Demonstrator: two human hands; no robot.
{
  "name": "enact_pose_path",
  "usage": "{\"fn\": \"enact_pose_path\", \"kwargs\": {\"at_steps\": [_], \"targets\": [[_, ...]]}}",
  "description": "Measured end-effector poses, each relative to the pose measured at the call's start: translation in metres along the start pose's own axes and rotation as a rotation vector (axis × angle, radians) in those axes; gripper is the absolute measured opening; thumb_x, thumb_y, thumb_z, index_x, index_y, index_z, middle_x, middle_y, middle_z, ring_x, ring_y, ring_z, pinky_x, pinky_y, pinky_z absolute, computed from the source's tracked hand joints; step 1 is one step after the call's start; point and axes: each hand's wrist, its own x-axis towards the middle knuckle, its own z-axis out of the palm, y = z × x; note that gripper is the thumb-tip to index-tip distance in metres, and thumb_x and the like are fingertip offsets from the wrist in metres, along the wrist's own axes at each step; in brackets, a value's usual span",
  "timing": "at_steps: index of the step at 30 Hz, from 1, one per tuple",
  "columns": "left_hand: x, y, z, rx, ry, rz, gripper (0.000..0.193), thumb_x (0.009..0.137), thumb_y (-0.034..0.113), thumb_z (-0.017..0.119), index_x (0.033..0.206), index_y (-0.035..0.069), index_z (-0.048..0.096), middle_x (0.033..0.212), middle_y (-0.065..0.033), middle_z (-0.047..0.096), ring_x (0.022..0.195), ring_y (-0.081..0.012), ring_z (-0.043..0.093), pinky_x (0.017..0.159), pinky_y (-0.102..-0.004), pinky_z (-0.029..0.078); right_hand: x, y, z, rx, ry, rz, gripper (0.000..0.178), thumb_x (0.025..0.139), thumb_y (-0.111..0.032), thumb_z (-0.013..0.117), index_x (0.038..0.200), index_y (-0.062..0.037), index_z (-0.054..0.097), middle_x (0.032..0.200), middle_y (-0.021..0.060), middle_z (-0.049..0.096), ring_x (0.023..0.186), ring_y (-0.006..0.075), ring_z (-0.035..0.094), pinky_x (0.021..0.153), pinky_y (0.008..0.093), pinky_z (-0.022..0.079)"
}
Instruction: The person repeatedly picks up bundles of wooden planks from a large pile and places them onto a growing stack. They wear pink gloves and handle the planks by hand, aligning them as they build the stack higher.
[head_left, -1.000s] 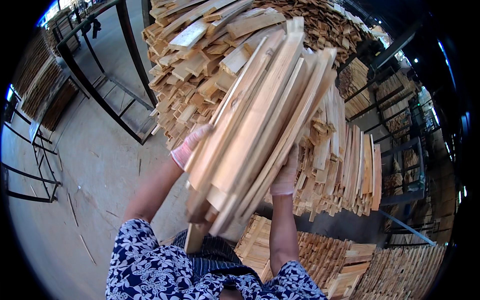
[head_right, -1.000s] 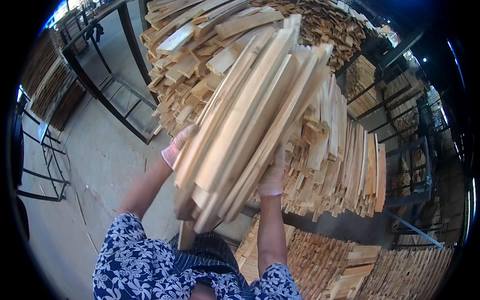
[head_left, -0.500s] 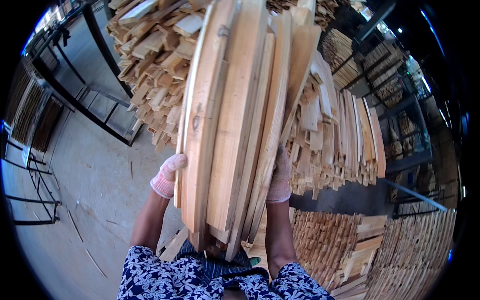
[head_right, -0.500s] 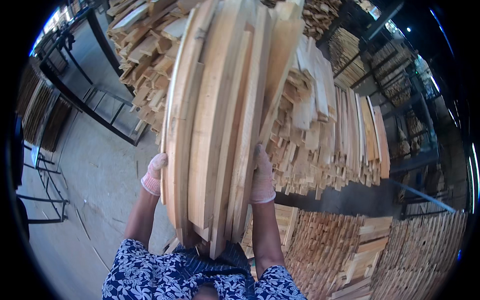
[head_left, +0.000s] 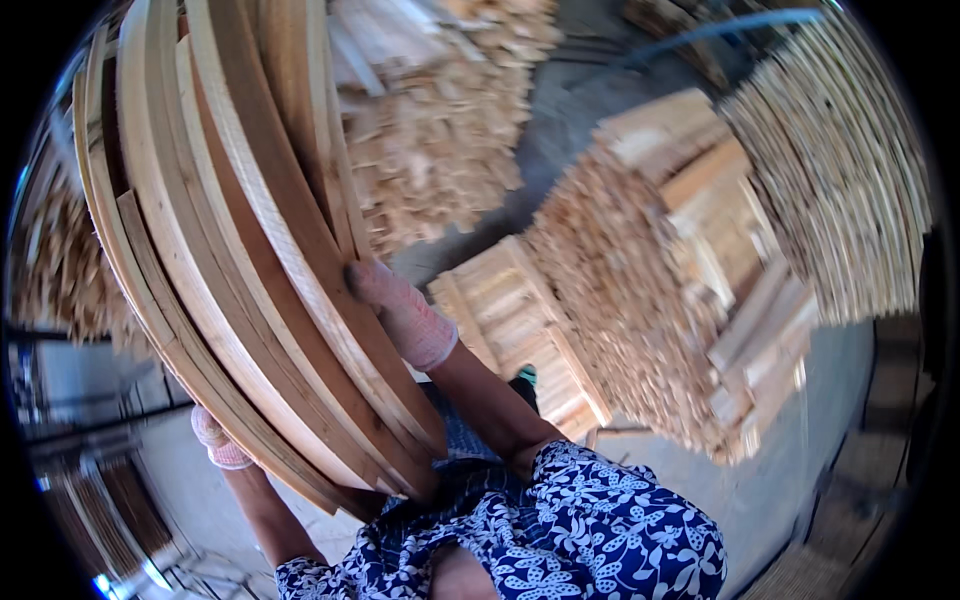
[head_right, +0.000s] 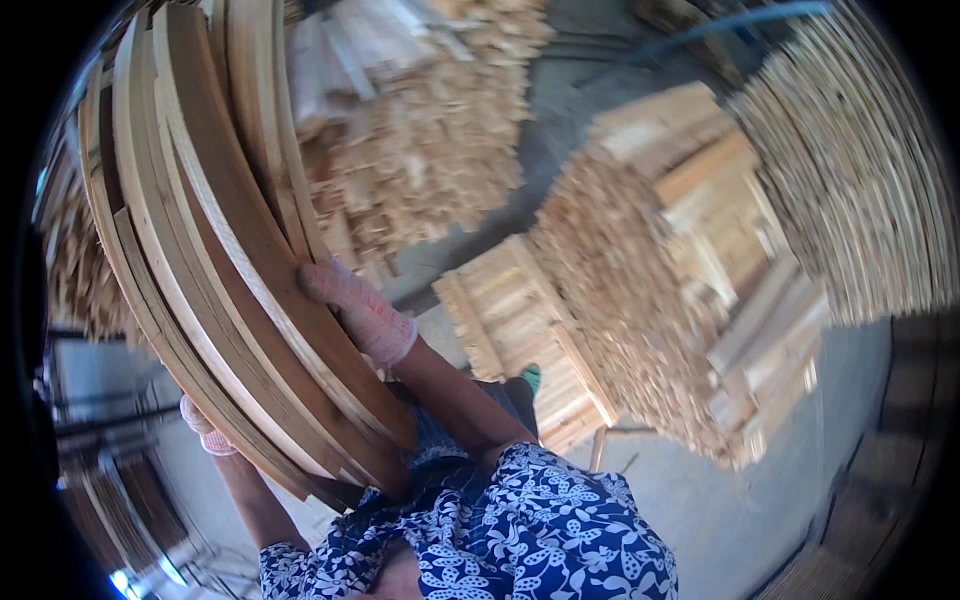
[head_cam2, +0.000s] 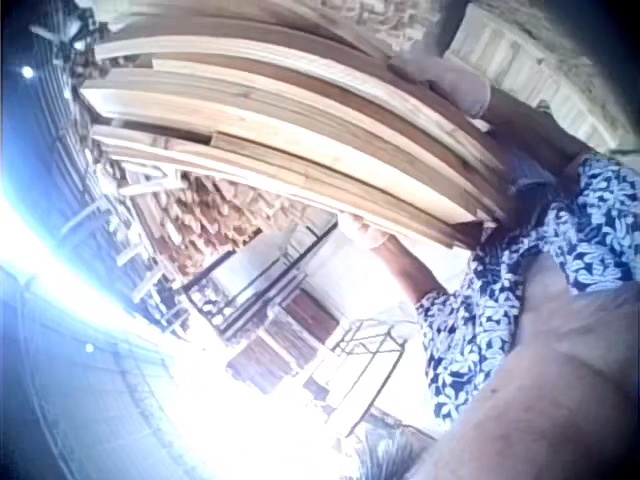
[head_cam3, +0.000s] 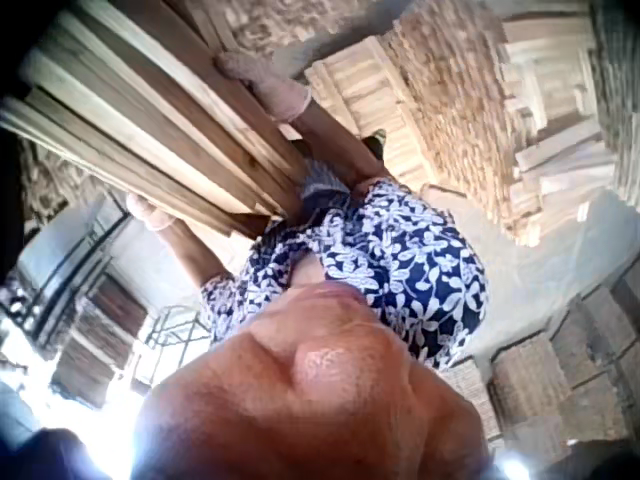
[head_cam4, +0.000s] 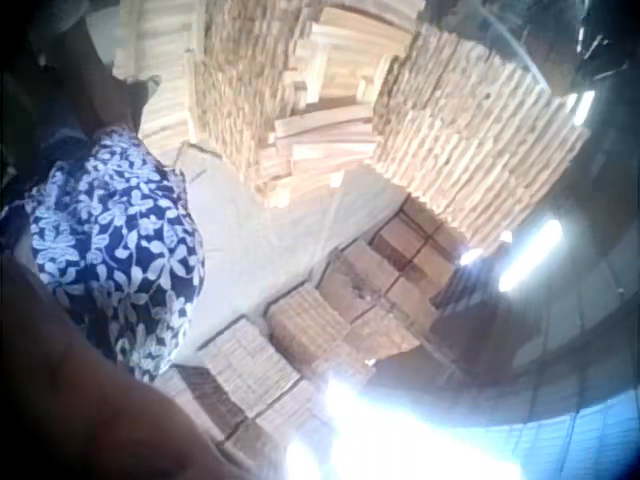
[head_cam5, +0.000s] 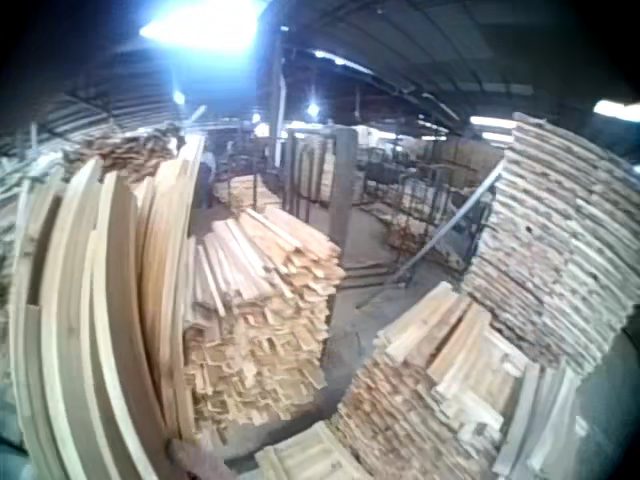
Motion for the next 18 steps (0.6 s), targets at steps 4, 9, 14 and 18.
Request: {"fn": "enact_pose_path", "kwargs": {"at_steps": [4, 9, 14, 18], "targets": [[0.125, -0.1, -0.043, -0.05, -0.123, -0.381, 0.04, 0.092, 0.017, 0.056, 0.123, -0.007, 0.065, 0.116, -0.0246, 0.071, 0.106, -0.0377, 0.07, 0.094, -0.0526, 0.06, -0.058, -0.015, -0.096, -0.258, 0.42, -0.188, 0.059, 0.105, -0.043, 0.053, 0.141, 0.0031, 0.053, 0.136, 0.007, 0.06, 0.124, 0.0155, 0.054, 0.109, 0.0319, 0.04], [0.263, -0.302, -0.013, 0.295, -0.167, -0.525, 0.024, 0.088, 0.015, 0.067, 0.108, 0.001, 0.069, 0.098, -0.0098, 0.071, 0.09, -0.0246, 0.069, 0.084, -0.0386, 0.059, -0.143, -0.057, -0.166, -0.039, 0.843, -0.442, 0.055, 0.102, -0.047, 0.059, 0.136, -0.0031, 0.058, 0.12, 0.009, 0.068, 0.103, 0.0169, 0.066, 0.09, 0.0323, 0.056], [0.253, -0.386, 0.203, 0.344, -0.625, -0.93, 0.034, 0.089, 0.023, 0.074, 0.114, 0.001, 0.068, 0.1, -0.0063, 0.073, 0.087, -0.017, 0.07, 0.082, -0.0321, 0.058, -0.219, -0.086, -0.172, -0.09, 1.206, -0.733, 0.058, 0.098, -0.049, 0.064, 0.134, -0.0044, 0.061, 0.126, 0.0092, 0.068, 0.113, 0.0198, 0.065, 0.1, 0.0344, 0.053], [0.227, -0.468, 0.322, 0.282, -0.853, -1.117, 0.039, 0.089, 0.026, 0.075, 0.118, 0.001, 0.067, 0.108, -0.0098, 0.073, 0.094, -0.0185, 0.072, 0.087, -0.0322, 0.059, -0.29, -0.142, -0.173, -0.203, 1.38, -0.785, 0.069, 0.094, -0.053, 0.068, 0.141, -0.0045, 0.056, 0.133, 0.01, 0.064, 0.122, 0.0216, 0.06, 0.105, 0.0386, 0.049]]}}
